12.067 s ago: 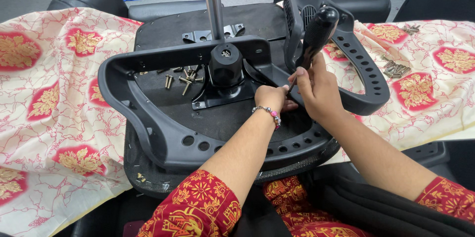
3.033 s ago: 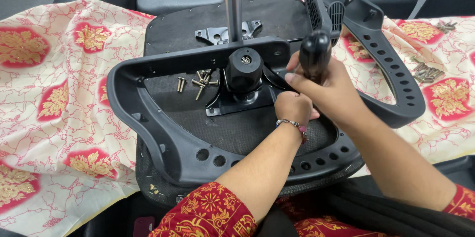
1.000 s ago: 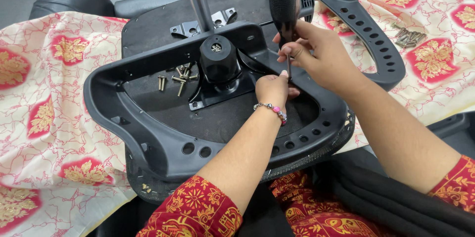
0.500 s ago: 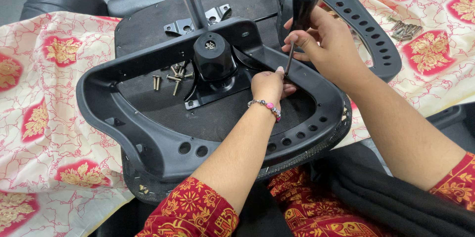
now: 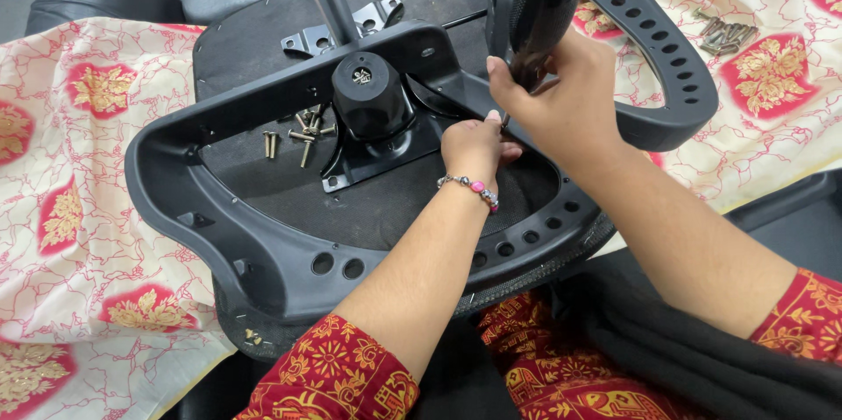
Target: The person uses a screwdriver to tighten screws into the underside of an inverted office chair base. They insert screws into multiple holes and turn the screwdriver to secure them, working methodically across the base.
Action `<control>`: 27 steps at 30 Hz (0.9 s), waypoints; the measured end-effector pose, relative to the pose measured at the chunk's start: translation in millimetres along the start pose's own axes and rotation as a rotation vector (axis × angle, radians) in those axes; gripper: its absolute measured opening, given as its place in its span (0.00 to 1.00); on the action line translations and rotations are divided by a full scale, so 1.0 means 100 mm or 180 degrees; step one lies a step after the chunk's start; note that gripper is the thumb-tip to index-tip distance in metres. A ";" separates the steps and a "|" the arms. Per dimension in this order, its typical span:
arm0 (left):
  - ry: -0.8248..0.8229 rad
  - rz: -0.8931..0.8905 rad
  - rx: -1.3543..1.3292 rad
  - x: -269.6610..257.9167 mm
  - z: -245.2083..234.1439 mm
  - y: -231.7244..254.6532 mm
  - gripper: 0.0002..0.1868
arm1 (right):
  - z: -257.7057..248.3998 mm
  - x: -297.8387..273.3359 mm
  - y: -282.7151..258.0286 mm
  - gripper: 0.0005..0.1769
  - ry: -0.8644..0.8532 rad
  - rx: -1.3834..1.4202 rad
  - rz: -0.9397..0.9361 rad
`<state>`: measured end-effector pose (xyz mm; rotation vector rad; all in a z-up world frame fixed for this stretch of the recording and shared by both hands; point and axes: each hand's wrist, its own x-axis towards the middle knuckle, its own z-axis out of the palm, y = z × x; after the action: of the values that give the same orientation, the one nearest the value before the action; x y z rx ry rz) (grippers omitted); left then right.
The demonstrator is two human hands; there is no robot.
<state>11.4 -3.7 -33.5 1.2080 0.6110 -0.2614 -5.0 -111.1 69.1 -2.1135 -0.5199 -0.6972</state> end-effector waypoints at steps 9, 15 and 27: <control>-0.0170 -0.0012 0.0040 -0.14 -0.03 0.08 0.16 | 0.06 -0.13 -0.06 0.12 -0.0040 0.0683 0.0319; -0.0369 0.0060 -0.0025 -0.16 -0.06 0.05 0.16 | 0.00 -0.03 -0.02 0.16 -0.0832 0.2190 0.0717; -0.0346 0.0100 -0.0118 -0.16 -0.04 0.03 0.12 | -0.19 0.09 -0.15 0.15 -0.1536 0.1367 0.0420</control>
<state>-1.3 -0.8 -23.2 1.1591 0.5001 -0.2861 -11.9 -116.8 93.0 -1.8730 -0.7091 0.0173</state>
